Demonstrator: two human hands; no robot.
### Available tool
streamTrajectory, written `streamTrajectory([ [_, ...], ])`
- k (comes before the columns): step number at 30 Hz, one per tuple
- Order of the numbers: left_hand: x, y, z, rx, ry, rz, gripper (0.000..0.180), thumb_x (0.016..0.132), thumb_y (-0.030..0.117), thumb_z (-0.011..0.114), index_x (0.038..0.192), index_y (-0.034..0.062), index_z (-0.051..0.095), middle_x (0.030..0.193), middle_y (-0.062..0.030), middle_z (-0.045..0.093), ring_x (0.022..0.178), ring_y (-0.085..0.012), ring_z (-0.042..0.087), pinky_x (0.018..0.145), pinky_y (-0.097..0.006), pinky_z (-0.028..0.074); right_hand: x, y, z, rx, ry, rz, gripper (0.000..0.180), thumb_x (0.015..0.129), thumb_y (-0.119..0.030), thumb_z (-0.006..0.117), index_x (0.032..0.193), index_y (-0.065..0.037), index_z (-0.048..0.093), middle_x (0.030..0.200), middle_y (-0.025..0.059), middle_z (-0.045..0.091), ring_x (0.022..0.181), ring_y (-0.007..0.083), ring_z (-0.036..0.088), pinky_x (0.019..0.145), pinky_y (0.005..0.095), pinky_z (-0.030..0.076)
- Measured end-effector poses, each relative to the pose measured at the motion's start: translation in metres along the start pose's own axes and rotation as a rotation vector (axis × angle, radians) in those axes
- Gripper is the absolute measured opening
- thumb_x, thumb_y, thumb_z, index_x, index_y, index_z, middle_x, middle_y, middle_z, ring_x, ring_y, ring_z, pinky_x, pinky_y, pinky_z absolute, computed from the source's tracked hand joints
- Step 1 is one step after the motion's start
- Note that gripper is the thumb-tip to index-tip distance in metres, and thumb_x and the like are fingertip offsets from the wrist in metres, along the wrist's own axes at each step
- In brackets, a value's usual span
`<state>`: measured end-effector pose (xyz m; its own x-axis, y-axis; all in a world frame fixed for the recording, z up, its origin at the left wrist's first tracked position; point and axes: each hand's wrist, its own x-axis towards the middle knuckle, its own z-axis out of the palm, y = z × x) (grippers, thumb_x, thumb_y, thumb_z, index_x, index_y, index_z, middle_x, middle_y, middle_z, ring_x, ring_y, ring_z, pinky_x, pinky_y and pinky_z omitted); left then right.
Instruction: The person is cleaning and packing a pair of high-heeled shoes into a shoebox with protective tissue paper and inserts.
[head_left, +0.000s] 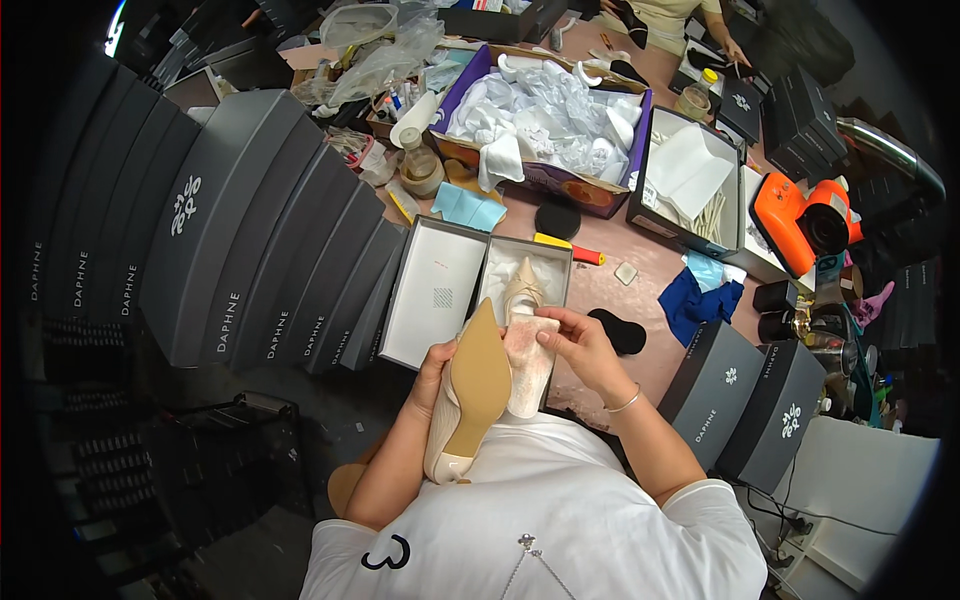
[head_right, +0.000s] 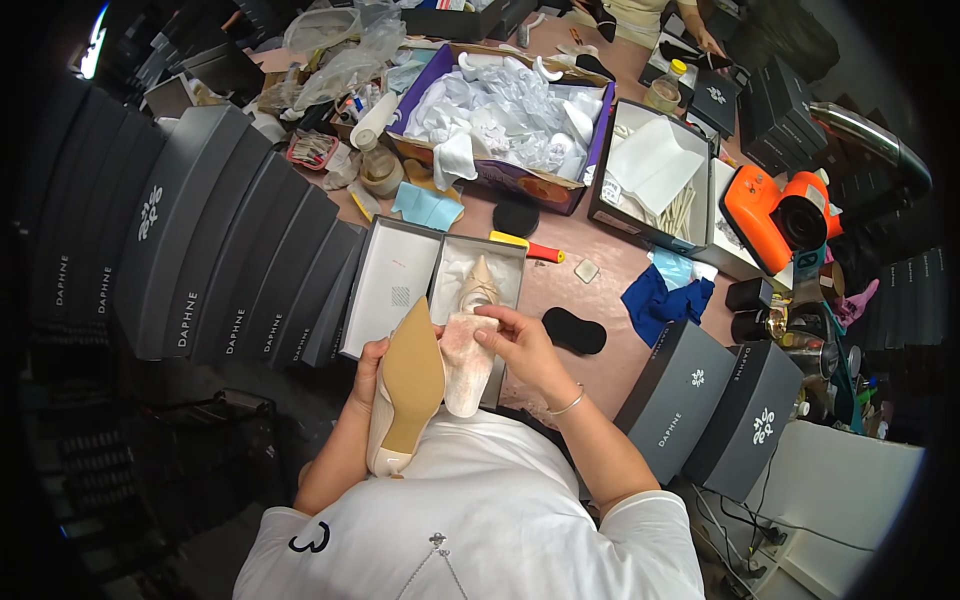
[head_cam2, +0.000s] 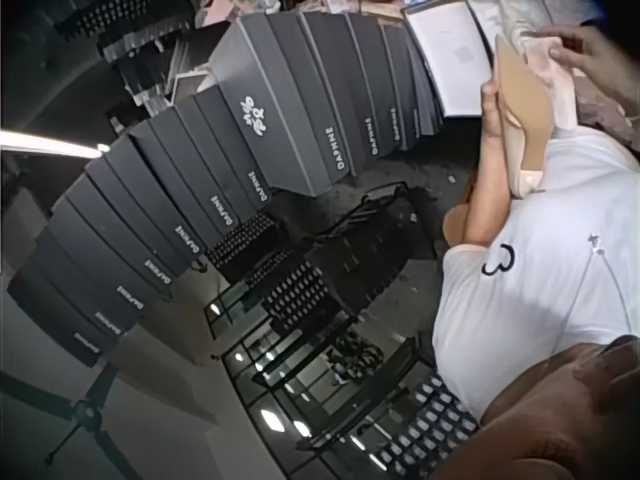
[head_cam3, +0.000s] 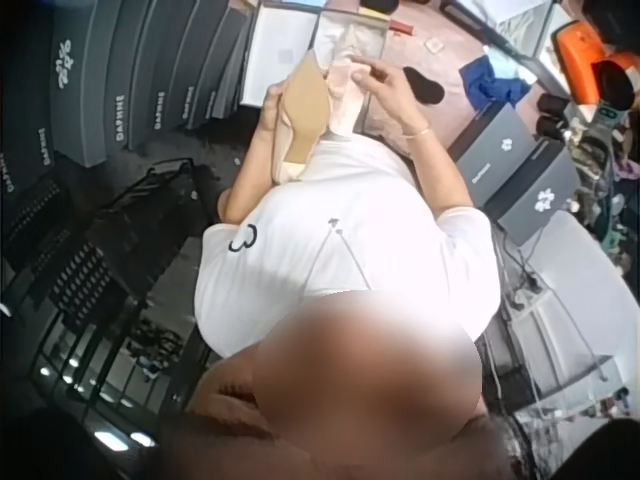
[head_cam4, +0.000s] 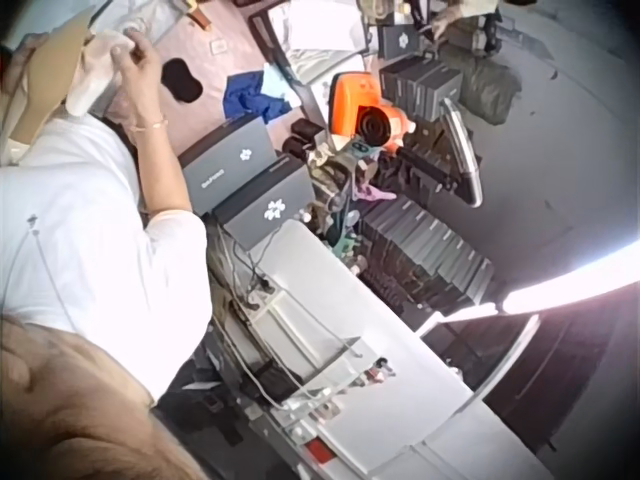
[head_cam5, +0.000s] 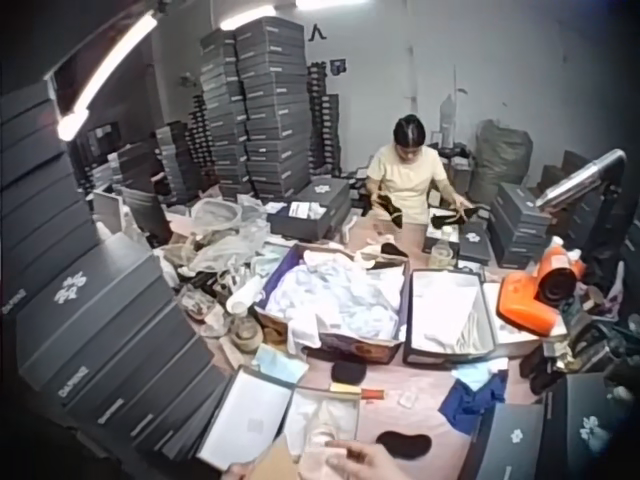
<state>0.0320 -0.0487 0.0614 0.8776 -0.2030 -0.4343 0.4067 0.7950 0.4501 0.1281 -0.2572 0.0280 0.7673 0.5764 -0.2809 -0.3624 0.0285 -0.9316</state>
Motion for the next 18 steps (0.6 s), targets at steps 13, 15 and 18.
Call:
streamTrajectory([
  [13, 0.006, -0.001, 0.006, 0.083, 0.042, -0.060, 0.064, 0.086, 0.040, 0.049, 0.131, -0.0051, 0.044, 0.109, -0.0129, 0.061, 0.093, -0.0168, 0.063, 0.080, -0.028, 0.053, -0.009, -0.017, -0.006, -0.019, -0.192, -0.027, 0.060, 0.082, -0.008, 0.072, 0.135, 0.000, 0.046, 0.118, 0.0062, 0.058, 0.102, 0.0092, 0.055, 0.088, 0.0235, 0.046],
  [15, 0.008, -0.003, 0.001, 0.125, 0.025, -0.060, 0.064, 0.086, 0.040, 0.048, 0.131, -0.0052, 0.044, 0.108, -0.0130, 0.062, 0.092, -0.0166, 0.063, 0.079, -0.028, 0.053, -0.007, -0.012, -0.011, -0.178, -0.188, 0.031, 0.051, 0.083, -0.010, 0.072, 0.128, 0.003, 0.052, 0.120, 0.0068, 0.057, 0.105, 0.0103, 0.054, 0.089, 0.0251, 0.046],
  [18, 0.009, -0.005, -0.009, 0.160, 0.012, -0.060, 0.065, 0.086, 0.040, 0.047, 0.132, -0.0054, 0.044, 0.110, -0.0128, 0.061, 0.093, -0.0163, 0.062, 0.080, -0.028, 0.052, -0.005, -0.021, -0.008, -0.452, -0.170, 0.083, 0.039, 0.083, -0.012, 0.070, 0.117, 0.003, 0.060, 0.116, 0.0105, 0.059, 0.102, 0.0157, 0.057, 0.086, 0.0269, 0.046],
])
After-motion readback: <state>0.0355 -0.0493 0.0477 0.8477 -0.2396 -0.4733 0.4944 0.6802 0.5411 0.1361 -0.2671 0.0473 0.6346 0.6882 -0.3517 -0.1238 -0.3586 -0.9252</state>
